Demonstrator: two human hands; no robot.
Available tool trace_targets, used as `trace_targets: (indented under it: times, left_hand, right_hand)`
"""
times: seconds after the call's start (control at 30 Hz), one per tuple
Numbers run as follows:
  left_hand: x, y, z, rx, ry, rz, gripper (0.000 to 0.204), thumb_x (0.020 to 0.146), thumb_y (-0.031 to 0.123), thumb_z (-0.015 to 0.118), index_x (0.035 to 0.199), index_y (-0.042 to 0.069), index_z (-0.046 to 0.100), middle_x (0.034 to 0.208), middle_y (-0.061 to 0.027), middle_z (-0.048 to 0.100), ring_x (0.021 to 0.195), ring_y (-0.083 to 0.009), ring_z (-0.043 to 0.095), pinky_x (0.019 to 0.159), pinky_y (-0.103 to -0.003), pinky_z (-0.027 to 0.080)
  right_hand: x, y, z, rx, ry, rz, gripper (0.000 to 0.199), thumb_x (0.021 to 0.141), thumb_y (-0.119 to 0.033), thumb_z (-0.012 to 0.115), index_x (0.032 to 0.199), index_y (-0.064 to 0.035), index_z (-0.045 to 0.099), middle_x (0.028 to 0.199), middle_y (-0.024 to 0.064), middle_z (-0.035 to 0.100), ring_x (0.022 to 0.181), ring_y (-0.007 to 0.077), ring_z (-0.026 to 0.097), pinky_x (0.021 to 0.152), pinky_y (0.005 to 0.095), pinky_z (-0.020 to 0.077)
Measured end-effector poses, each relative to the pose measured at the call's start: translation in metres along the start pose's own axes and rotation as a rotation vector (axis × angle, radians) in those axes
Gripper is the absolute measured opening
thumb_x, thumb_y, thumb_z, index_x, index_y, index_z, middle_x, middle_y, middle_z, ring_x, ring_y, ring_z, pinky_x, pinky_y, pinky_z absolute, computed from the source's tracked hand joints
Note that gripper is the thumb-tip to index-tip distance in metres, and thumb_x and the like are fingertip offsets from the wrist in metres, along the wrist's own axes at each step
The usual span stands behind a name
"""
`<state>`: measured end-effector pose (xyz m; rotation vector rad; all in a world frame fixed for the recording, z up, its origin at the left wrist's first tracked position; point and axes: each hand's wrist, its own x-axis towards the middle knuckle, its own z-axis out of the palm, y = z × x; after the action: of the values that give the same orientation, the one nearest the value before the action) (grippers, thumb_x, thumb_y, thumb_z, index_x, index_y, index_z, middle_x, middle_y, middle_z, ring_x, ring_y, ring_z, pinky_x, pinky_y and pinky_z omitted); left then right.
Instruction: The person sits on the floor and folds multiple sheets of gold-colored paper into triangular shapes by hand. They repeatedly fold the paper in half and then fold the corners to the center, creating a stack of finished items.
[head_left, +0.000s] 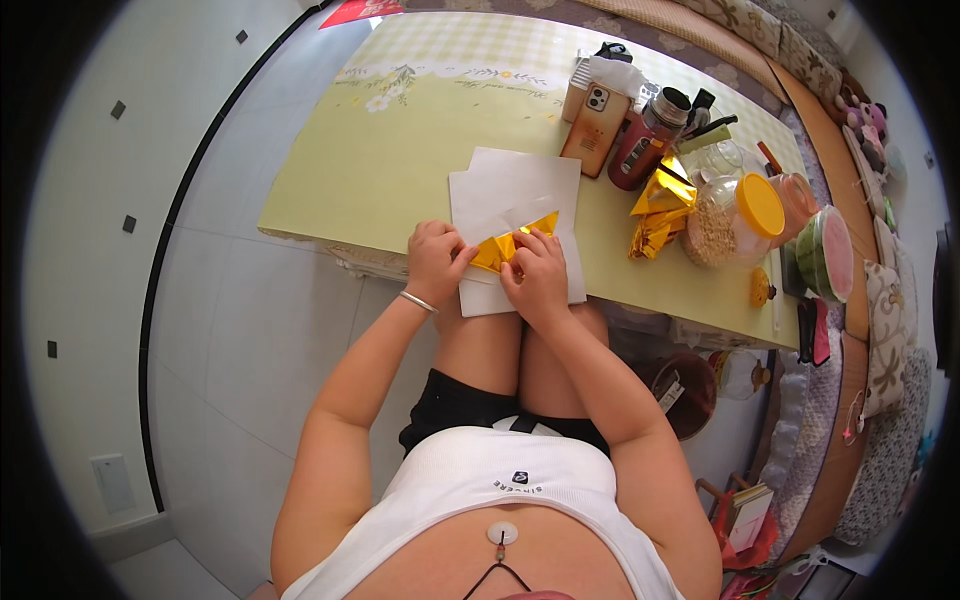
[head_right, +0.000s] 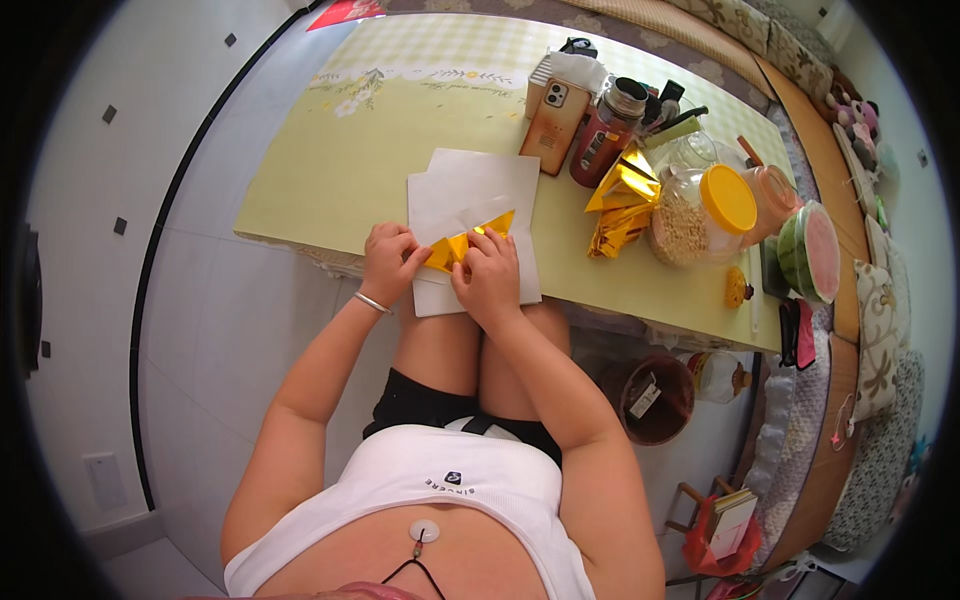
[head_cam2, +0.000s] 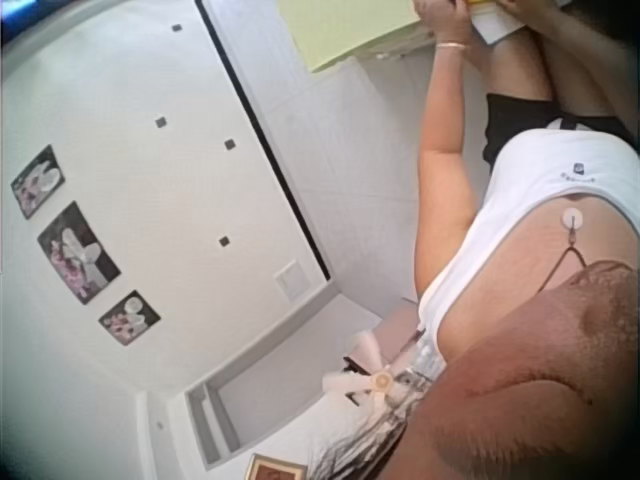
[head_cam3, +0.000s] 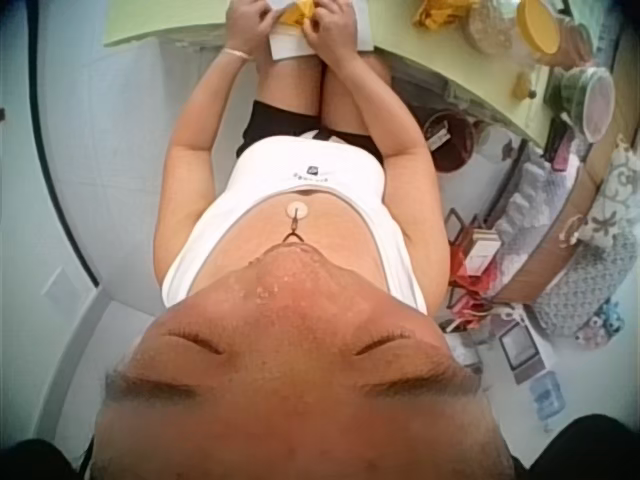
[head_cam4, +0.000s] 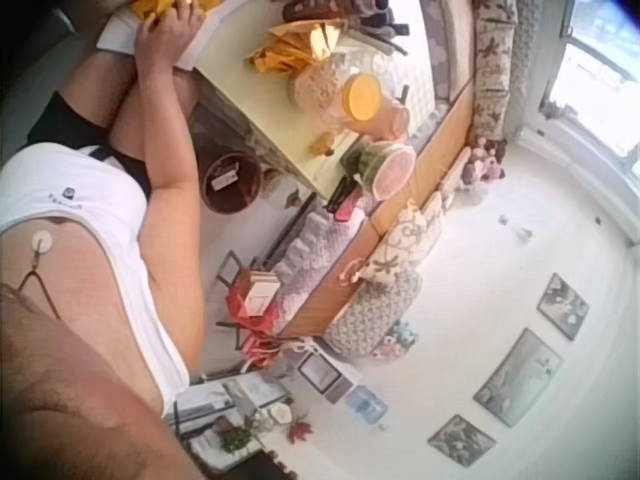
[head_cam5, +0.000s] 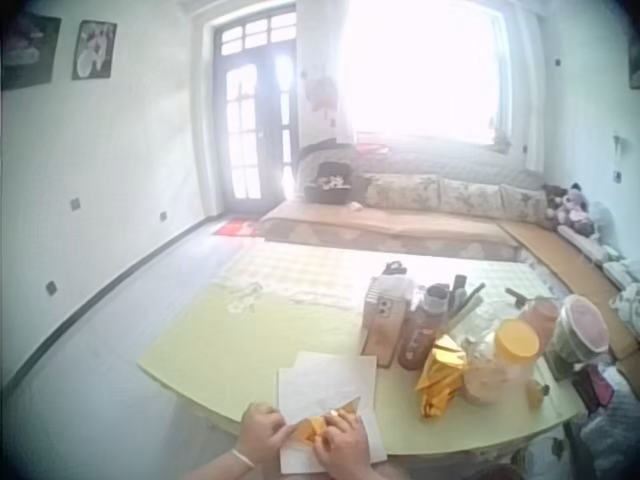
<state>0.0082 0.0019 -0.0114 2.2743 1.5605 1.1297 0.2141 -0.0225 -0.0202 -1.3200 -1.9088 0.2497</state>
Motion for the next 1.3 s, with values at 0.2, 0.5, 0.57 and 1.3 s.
trace_targets:
  times: [0.2, 0.5, 0.57, 1.3]
  left_hand:
    - [0.004, 0.003, 0.004, 0.029, -0.019, -0.012, 0.027, 0.079, 0.024, 0.081, 0.069, 0.007, 0.063, 0.087, -0.0075, 0.062, 0.093, -0.0296, 0.056, 0.083, -0.043, 0.043]
    - [0.003, 0.022, 0.000, 0.244, 0.118, 0.089, 0.018, 0.077, 0.019, 0.077, 0.082, 0.005, 0.068, 0.093, -0.0104, 0.065, 0.096, -0.0295, 0.059, 0.086, -0.044, 0.045]
    - [-0.014, 0.017, 0.003, 0.258, 0.065, 0.345, 0.021, 0.081, 0.014, 0.070, 0.098, 0.001, 0.070, 0.105, -0.0139, 0.067, 0.102, -0.0311, 0.061, 0.090, -0.044, 0.047]
    - [0.025, 0.055, 0.014, 0.369, -0.048, -0.163, 0.042, 0.070, 0.028, 0.087, 0.098, 0.008, 0.063, 0.098, -0.0089, 0.063, 0.104, -0.0310, 0.059, 0.090, -0.044, 0.046]
  right_hand:
    - [-0.001, 0.000, -0.003, -0.024, -0.019, -0.016, 0.014, 0.080, -0.014, 0.073, 0.085, -0.0048, 0.064, 0.129, 0.0158, 0.064, 0.131, 0.0389, 0.052, 0.115, 0.0598, 0.0324]
    - [0.000, -0.003, -0.006, -0.230, -0.075, -0.143, 0.042, 0.087, -0.016, 0.066, 0.129, -0.0207, 0.070, 0.136, 0.0155, 0.059, 0.127, 0.0394, 0.049, 0.111, 0.0611, 0.0340]
    - [0.000, -0.004, -0.007, -0.231, -0.089, -0.152, 0.041, 0.088, -0.016, 0.066, 0.129, -0.0191, 0.069, 0.137, 0.0153, 0.058, 0.128, 0.0387, 0.048, 0.111, 0.0605, 0.0336]
    - [0.065, 0.050, -0.026, -0.365, -0.130, -0.243, 0.053, 0.084, -0.003, 0.064, 0.136, -0.0118, 0.060, 0.135, 0.0136, 0.061, 0.125, 0.0283, 0.058, 0.103, 0.0462, 0.0462]
